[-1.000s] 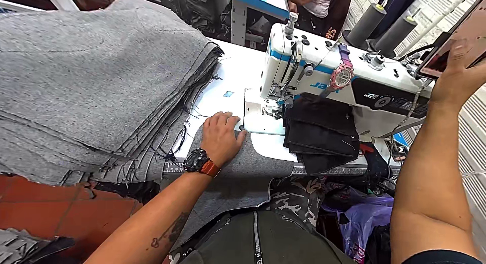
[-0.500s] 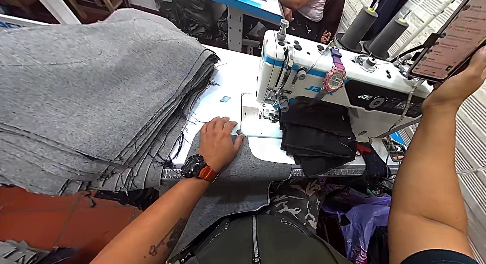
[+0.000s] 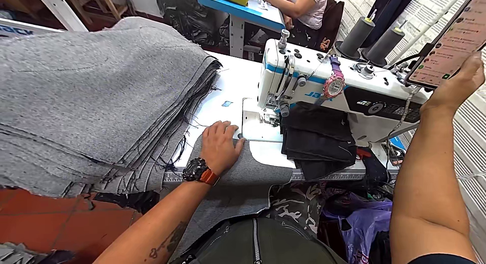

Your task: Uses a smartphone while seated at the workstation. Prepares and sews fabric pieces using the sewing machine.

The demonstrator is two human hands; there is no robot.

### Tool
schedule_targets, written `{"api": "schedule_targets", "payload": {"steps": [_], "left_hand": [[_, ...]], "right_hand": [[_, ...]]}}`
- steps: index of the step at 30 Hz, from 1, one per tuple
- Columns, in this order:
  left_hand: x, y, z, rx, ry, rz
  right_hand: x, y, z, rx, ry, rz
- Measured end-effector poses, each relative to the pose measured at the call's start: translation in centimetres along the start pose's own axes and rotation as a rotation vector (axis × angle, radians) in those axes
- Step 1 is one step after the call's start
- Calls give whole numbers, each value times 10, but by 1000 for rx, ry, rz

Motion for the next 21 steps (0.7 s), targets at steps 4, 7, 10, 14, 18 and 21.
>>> {"api": "schedule_targets", "payload": {"steps": [4, 7, 10, 14, 18, 21], "left_hand": [[0, 1, 0, 0, 1, -7], [-1, 0, 0, 0, -10, -16], [-1, 0, 0, 3, -9, -12], [1, 0, 1, 16, 20, -31], [2, 0, 2, 21, 6, -37], [2, 0, 2, 6, -8, -26]], "right_hand": [[4, -5, -7, -78, 112, 37], [6, -4, -12, -97, 143, 85], [6, -2, -12, -90, 110, 98], [4, 0, -10, -74, 143, 111], [3, 4, -10, -54, 81, 103], [4, 4, -11, -9, -27, 98]]}}
Point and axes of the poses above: each hand's wrist, its own y-axis away from the middle knuckle, its own x-axis out of the palm, z = x × y, the point moved 5 cm from there along -y, towards the middle knuckle, and after that the axes turned 12 degrees about y, right-handed, at the moved point
